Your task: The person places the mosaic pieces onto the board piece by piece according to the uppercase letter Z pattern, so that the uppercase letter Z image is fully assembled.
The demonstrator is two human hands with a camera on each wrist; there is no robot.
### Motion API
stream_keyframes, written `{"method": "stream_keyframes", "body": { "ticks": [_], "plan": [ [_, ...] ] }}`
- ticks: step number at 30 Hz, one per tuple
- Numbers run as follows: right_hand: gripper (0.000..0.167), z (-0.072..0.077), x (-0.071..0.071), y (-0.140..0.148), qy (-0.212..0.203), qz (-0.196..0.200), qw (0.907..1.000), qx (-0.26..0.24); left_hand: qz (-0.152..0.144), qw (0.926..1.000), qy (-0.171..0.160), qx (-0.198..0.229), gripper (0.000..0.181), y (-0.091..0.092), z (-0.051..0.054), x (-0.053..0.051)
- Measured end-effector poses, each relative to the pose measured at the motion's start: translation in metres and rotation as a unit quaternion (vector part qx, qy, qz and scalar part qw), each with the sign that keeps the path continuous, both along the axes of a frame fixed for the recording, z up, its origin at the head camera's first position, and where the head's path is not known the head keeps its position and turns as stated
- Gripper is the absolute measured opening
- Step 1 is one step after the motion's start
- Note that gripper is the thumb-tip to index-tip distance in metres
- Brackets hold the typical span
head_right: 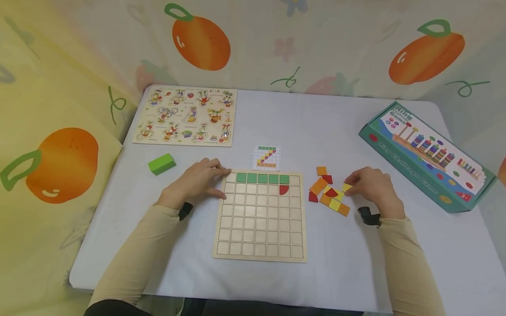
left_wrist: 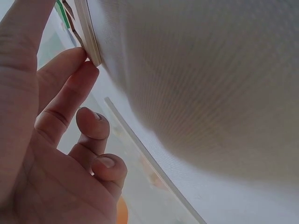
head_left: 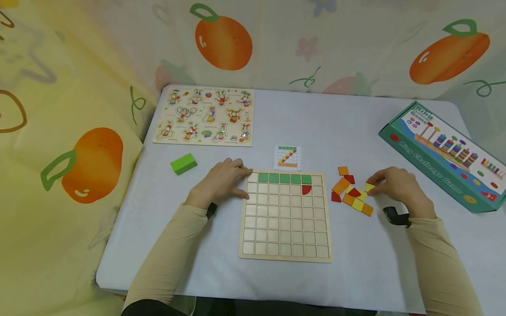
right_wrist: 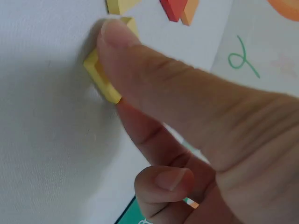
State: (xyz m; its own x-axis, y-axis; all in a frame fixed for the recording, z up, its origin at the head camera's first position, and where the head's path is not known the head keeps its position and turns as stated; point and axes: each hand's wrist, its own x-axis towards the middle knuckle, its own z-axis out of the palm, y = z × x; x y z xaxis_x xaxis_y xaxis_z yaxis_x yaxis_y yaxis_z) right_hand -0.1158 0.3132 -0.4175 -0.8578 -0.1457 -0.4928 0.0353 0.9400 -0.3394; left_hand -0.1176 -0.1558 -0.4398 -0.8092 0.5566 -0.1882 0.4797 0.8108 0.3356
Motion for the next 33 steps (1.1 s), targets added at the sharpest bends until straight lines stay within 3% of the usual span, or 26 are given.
{"method": "stream_keyframes", "body": {
  "ticks": [8,15,23,33],
  "plan": [
    [0.027,0.003,-0.005,-0.004,0.041,0.030,0.9983,-0.029,0.000,1.0000,-0.004,-0.001,0.078,0.000,0.001,0.000],
    [0.028,0.014,-0.012,-0.044,0.082,0.052,0.9919,-0.082,-0.003,1.0000,0.002,0.001,0.078,0.000,0.001,-0.001],
    [0.022,0.010,-0.020,-0.100,0.060,0.077,0.9874,-0.124,-0.002,1.0000,0.002,0.001,0.078,0.001,0.002,0.000],
    [0.013,-0.004,-0.023,-0.146,0.048,0.128,0.9782,-0.156,0.002,1.0000,0.004,0.003,0.077,0.000,0.000,0.002]
  ]
}}
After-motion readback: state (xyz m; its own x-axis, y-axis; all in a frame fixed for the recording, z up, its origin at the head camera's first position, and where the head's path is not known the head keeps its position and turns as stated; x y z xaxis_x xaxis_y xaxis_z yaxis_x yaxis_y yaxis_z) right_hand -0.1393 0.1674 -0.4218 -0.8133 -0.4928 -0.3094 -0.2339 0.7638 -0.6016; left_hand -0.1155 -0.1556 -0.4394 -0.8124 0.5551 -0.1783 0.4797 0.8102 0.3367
